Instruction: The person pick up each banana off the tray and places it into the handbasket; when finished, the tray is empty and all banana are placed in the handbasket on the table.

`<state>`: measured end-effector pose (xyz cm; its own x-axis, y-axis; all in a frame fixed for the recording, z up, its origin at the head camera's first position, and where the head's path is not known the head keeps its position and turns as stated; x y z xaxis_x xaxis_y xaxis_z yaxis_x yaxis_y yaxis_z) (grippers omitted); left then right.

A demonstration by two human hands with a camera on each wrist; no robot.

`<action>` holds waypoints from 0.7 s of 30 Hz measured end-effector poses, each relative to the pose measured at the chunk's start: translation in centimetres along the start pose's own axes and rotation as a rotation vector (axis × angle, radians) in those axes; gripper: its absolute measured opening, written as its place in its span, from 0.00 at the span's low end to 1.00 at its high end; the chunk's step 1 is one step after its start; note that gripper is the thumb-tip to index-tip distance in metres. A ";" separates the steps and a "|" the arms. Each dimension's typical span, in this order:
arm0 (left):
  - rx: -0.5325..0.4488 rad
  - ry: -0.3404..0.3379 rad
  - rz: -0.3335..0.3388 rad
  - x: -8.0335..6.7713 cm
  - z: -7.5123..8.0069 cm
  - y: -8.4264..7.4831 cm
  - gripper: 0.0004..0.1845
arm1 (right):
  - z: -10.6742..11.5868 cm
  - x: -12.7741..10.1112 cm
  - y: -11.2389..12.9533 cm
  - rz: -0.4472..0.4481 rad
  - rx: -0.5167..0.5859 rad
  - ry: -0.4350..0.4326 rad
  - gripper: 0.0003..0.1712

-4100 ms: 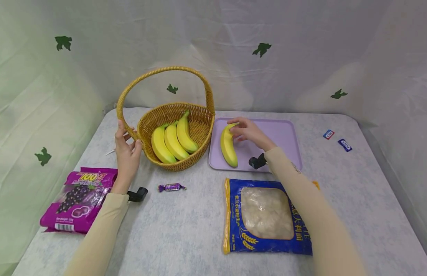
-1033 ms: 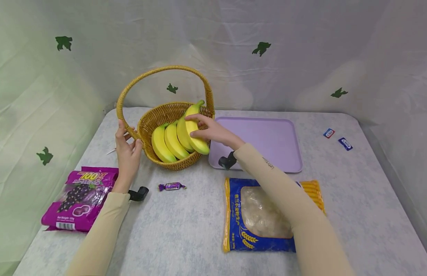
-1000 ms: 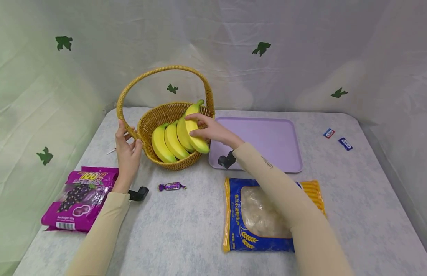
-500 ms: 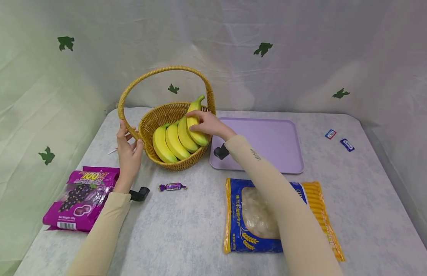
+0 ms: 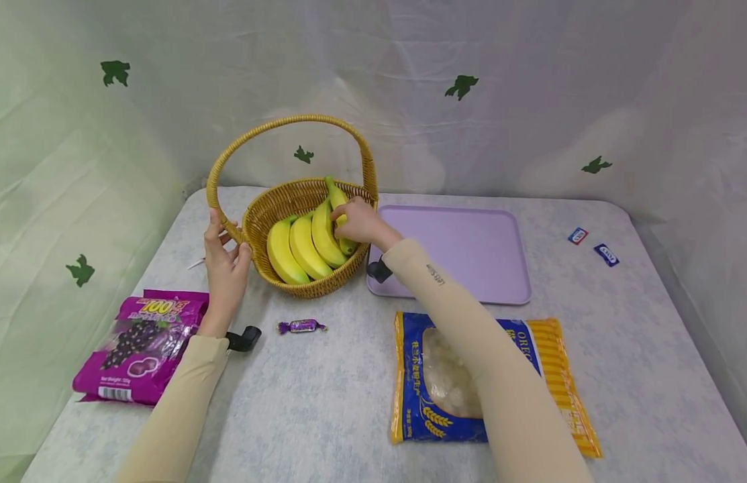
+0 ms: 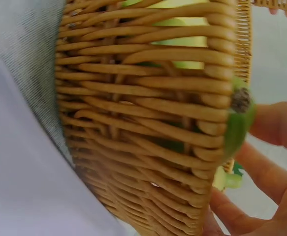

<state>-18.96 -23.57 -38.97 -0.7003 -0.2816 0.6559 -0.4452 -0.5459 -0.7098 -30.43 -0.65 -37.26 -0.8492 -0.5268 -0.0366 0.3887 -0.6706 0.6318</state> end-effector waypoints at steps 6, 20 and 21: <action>0.002 0.010 -0.003 0.1 -0.2 0.1 0.45 | -0.1 -0.2 -0.2 0.019 -0.016 -0.032 0.25; 0.031 -0.013 0.044 -0.1 0.3 -1.7 0.38 | 3.4 -4.7 -2.4 -0.010 0.365 -0.148 0.25; 0.031 -0.026 0.036 -0.1 0.4 -2.2 0.37 | 3.8 -5.2 -2.8 -0.009 0.381 -0.161 0.25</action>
<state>-17.72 -22.65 -37.42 -0.7004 -0.3220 0.6369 -0.4023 -0.5590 -0.7250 -28.51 5.97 -35.90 -0.9090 -0.4125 0.0591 0.2465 -0.4179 0.8744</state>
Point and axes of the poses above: each hand's wrist, its own x-axis towards the middle knuckle, its own z-axis out of the back of the hand, y = z × x, the point moved 4 cm from there along x, towards the middle knuckle, and after that the axes turned 8 degrees about -y, right-handed, at the moved point
